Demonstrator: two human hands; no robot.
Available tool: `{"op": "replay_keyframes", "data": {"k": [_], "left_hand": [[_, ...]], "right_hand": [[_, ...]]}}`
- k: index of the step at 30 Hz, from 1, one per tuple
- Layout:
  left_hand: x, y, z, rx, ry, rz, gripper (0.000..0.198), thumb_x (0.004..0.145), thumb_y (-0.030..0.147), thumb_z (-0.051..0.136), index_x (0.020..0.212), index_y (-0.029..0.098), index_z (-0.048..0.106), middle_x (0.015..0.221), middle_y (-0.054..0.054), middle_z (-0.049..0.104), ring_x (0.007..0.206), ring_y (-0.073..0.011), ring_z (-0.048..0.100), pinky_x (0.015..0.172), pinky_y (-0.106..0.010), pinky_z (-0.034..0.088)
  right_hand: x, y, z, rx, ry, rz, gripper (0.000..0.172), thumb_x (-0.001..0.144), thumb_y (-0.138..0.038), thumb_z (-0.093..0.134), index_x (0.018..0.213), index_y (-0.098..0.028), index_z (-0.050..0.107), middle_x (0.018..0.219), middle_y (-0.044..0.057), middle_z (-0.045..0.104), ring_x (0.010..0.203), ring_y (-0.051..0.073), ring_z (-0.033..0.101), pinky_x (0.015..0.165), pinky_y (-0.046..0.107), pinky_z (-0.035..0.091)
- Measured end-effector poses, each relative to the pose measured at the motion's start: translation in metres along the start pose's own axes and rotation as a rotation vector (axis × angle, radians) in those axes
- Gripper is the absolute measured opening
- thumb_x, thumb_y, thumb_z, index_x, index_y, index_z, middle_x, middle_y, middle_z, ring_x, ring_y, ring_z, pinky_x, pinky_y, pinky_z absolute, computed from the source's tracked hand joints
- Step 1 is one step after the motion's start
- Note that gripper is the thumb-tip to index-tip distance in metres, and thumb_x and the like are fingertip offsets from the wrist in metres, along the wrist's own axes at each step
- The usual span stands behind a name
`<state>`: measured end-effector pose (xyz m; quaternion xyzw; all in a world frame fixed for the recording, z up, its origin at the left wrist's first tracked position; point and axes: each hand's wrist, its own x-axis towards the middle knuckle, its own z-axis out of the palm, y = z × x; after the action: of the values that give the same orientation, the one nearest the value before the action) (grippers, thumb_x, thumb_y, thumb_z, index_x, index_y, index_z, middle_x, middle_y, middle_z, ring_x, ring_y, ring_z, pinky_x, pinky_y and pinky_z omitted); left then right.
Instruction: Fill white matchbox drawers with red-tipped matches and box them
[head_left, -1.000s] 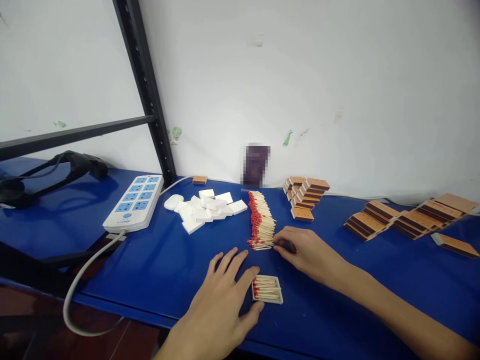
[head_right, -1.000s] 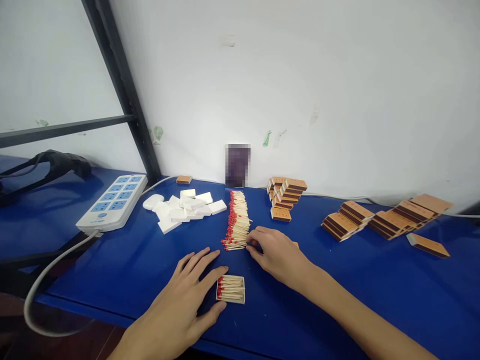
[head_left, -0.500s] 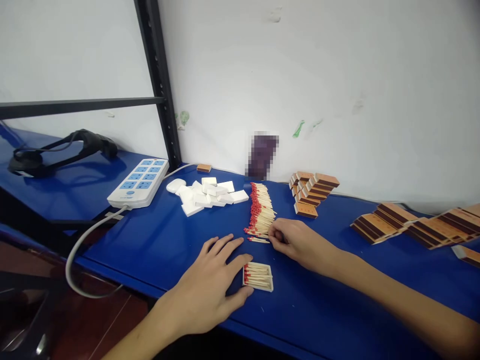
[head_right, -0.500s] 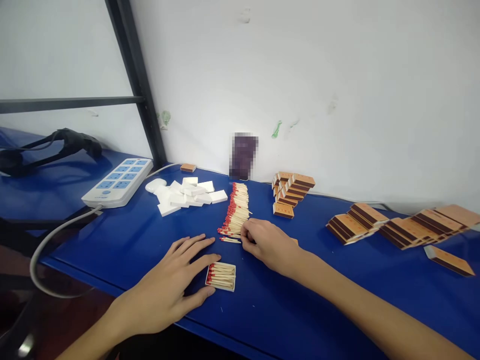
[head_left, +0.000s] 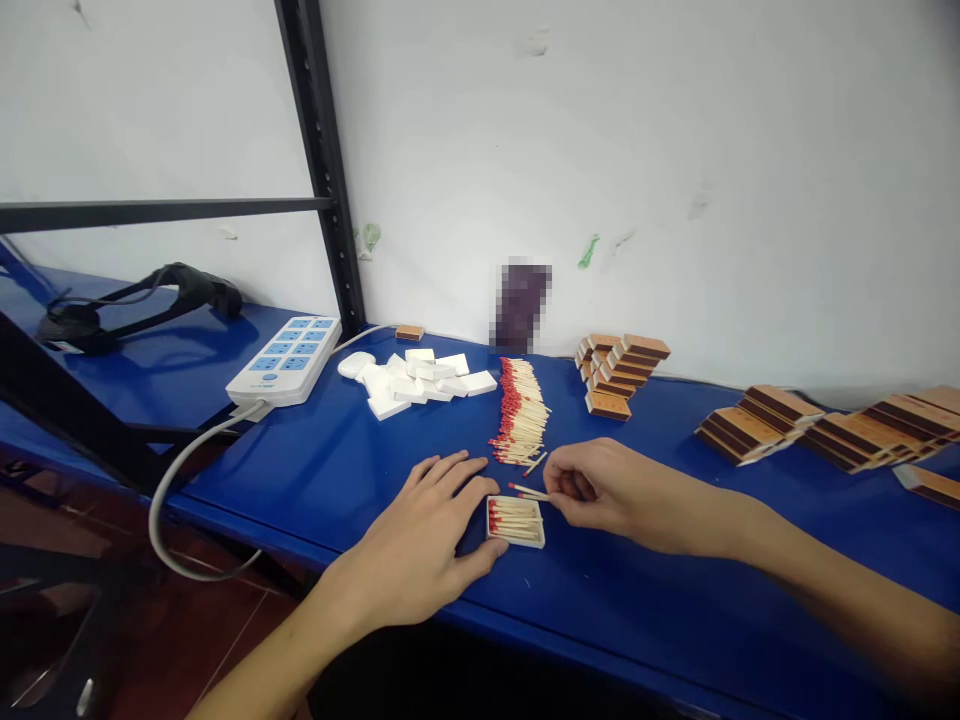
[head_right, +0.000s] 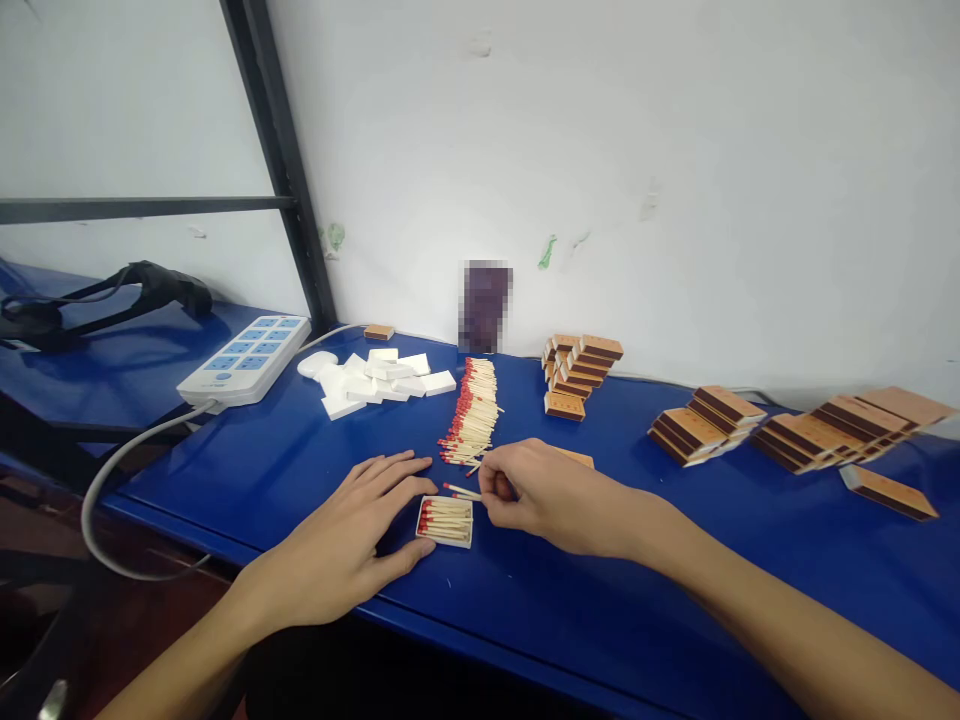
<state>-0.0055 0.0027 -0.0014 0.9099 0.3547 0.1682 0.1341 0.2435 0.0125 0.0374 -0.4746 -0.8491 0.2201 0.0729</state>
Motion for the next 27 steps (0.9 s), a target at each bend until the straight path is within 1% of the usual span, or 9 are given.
{"op": "replay_keyframes", "data": {"k": [3,6,9,11,12,15,18,23,27], "left_hand": [[0.000,0.001,-0.001,0.002,-0.003,-0.003,0.030,0.094,0.043,0.049,0.116,0.023,0.054,0.143,-0.009,0.046,0.138,-0.0287,0.032,0.112,-0.052,0.028],[-0.001,0.001,-0.001,-0.012,0.013,0.015,0.029,0.095,0.043,0.049,0.115,0.023,0.053,0.141,-0.009,0.048,0.138,-0.0287,0.033,0.111,-0.051,0.029],[-0.002,0.001,-0.002,-0.023,0.017,0.030,0.029,0.095,0.043,0.049,0.117,0.024,0.053,0.139,-0.008,0.050,0.137,-0.0288,0.034,0.111,-0.051,0.029],[-0.002,0.001,-0.002,-0.026,0.011,0.031,0.029,0.095,0.043,0.049,0.117,0.024,0.053,0.138,-0.008,0.050,0.138,-0.0289,0.033,0.111,-0.051,0.029],[-0.002,0.001,-0.002,-0.026,0.008,0.030,0.029,0.095,0.043,0.049,0.116,0.024,0.053,0.139,-0.008,0.050,0.138,-0.0289,0.033,0.111,-0.051,0.029],[-0.002,0.001,-0.002,-0.013,0.001,0.023,0.030,0.095,0.044,0.049,0.116,0.024,0.054,0.140,-0.008,0.049,0.138,-0.0282,0.033,0.111,-0.051,0.028],[-0.002,0.000,-0.001,-0.008,0.009,0.025,0.030,0.094,0.045,0.049,0.115,0.024,0.054,0.139,-0.008,0.050,0.138,-0.0280,0.033,0.111,-0.050,0.028],[-0.001,0.000,0.000,-0.009,0.015,0.026,0.031,0.094,0.045,0.049,0.114,0.022,0.055,0.140,-0.009,0.049,0.136,-0.0294,0.036,0.110,-0.051,0.030],[-0.001,0.000,0.000,-0.010,0.014,0.023,0.030,0.094,0.045,0.049,0.112,0.022,0.056,0.140,-0.010,0.049,0.136,-0.0295,0.036,0.110,-0.052,0.031]], "right_hand": [[-0.004,-0.010,-0.001,0.020,-0.061,-0.035,0.011,0.082,-0.024,0.054,0.072,-0.021,0.058,0.067,-0.002,0.060,0.059,0.012,0.049,0.055,0.025,0.039],[-0.002,-0.019,-0.004,0.012,-0.086,-0.034,0.010,0.077,-0.020,0.056,0.067,-0.021,0.059,0.063,-0.003,0.060,0.057,0.012,0.050,0.054,0.025,0.039],[0.004,-0.026,-0.008,0.062,-0.171,0.032,0.010,0.074,-0.018,0.055,0.065,-0.021,0.060,0.059,-0.004,0.063,0.052,0.011,0.053,0.049,0.024,0.038],[0.008,-0.030,-0.009,0.126,-0.226,0.087,0.010,0.074,-0.020,0.055,0.067,-0.021,0.062,0.060,-0.003,0.066,0.053,0.012,0.057,0.048,0.023,0.040],[0.010,-0.032,-0.009,0.146,-0.233,0.111,0.010,0.074,-0.022,0.055,0.068,-0.021,0.063,0.060,-0.003,0.067,0.054,0.013,0.060,0.047,0.023,0.040],[0.012,-0.036,-0.007,0.159,-0.194,0.166,0.014,0.076,-0.028,0.057,0.067,-0.021,0.064,0.058,0.000,0.068,0.056,0.015,0.063,0.046,0.022,0.040],[0.010,-0.037,-0.004,0.173,-0.167,0.179,0.018,0.078,-0.032,0.057,0.068,-0.020,0.066,0.058,0.000,0.068,0.056,0.016,0.064,0.047,0.023,0.042],[0.007,-0.034,0.001,0.260,-0.106,0.127,0.011,0.077,-0.027,0.058,0.079,-0.020,0.066,0.061,-0.001,0.069,0.058,0.015,0.064,0.051,0.023,0.044],[0.008,-0.032,0.005,0.305,-0.103,0.087,0.013,0.079,-0.026,0.057,0.083,-0.020,0.066,0.061,0.000,0.068,0.059,0.015,0.064,0.051,0.023,0.046]]}}
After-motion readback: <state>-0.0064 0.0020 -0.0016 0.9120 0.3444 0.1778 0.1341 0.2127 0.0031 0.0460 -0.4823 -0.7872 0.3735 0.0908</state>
